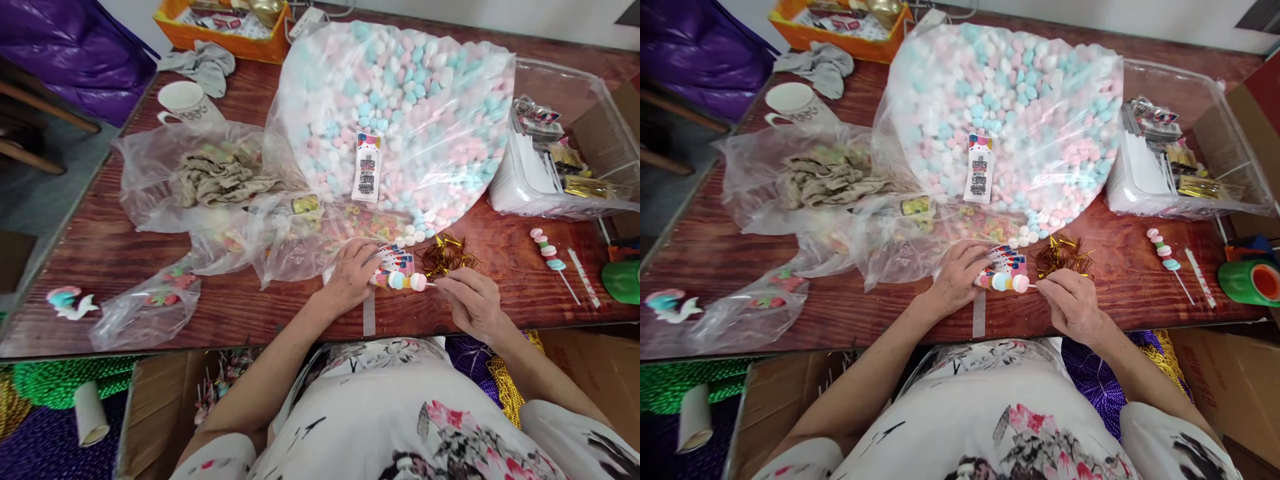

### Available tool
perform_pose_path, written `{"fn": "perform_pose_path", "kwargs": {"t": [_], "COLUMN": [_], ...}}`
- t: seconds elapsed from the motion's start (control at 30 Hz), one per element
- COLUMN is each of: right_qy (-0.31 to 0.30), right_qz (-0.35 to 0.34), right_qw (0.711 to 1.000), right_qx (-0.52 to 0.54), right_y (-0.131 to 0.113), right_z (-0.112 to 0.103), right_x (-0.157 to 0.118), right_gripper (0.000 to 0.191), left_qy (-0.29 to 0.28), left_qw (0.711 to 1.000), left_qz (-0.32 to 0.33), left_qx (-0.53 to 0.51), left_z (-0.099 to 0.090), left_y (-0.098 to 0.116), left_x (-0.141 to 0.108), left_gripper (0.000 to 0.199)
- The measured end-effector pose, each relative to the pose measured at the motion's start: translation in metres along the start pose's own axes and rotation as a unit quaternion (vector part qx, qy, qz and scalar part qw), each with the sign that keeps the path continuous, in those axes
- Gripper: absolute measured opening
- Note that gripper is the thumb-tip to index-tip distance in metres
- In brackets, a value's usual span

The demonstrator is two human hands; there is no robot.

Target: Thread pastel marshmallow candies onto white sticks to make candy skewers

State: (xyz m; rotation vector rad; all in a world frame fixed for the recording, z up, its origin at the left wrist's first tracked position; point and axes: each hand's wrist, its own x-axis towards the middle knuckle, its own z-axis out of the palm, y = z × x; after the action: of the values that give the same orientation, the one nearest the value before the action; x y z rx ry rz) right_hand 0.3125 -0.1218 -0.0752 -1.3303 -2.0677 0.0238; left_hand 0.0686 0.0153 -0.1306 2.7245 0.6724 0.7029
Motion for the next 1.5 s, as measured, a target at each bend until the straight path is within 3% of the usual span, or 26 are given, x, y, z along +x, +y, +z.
{"fn": "perform_pose_path", "kwargs": {"t": [0.07,0.27,0.47,0.63,0.83,0.93,1.2,1.5], "right_qy": [0.004,-0.022,-0.069,-0.046,-0.041,-0.044,-0.046,-0.159], "right_qz": [-0.002,-0.037,0.055,0.025,-0.03,-0.07,-0.104,-0.092], "right_qw": [1.0,0.995,0.996,0.998,0.995,0.993,0.984,0.966], "right_qx": [-0.014,-0.087,-0.027,-0.042,-0.084,-0.089,-0.137,-0.182], "right_y": [-0.002,-0.012,-0.022,-0.028,-0.021,-0.014,-0.024,-0.005], "right_z": [0.004,0.014,0.004,0.004,0.004,0.002,0.016,0.01], "right_x": [-0.002,-0.001,0.007,0.001,0.005,0.012,0.02,0.038], "right_gripper": [0.038,0.034,0.017,0.021,0.025,0.026,0.021,0.02], "left_qy": [-0.023,-0.054,0.01,0.043,-0.035,-0.073,-0.086,-0.143], "left_qw": [1.0,0.998,0.992,0.989,0.997,0.994,0.982,0.968], "left_qz": [0.009,-0.041,-0.087,-0.068,-0.047,-0.069,-0.112,-0.145], "left_qx": [-0.005,0.015,0.088,0.125,0.042,-0.032,-0.123,-0.147], "left_z": [0.001,0.005,0.003,0.003,0.006,0.005,0.0,-0.013], "left_y": [-0.003,0.002,0.006,0.006,0.011,0.016,0.029,0.038], "left_x": [0.002,-0.005,-0.009,-0.007,-0.01,-0.012,-0.01,-0.009], "left_gripper": [0.008,0.012,0.008,0.019,0.007,0.005,0.017,0.011]}}
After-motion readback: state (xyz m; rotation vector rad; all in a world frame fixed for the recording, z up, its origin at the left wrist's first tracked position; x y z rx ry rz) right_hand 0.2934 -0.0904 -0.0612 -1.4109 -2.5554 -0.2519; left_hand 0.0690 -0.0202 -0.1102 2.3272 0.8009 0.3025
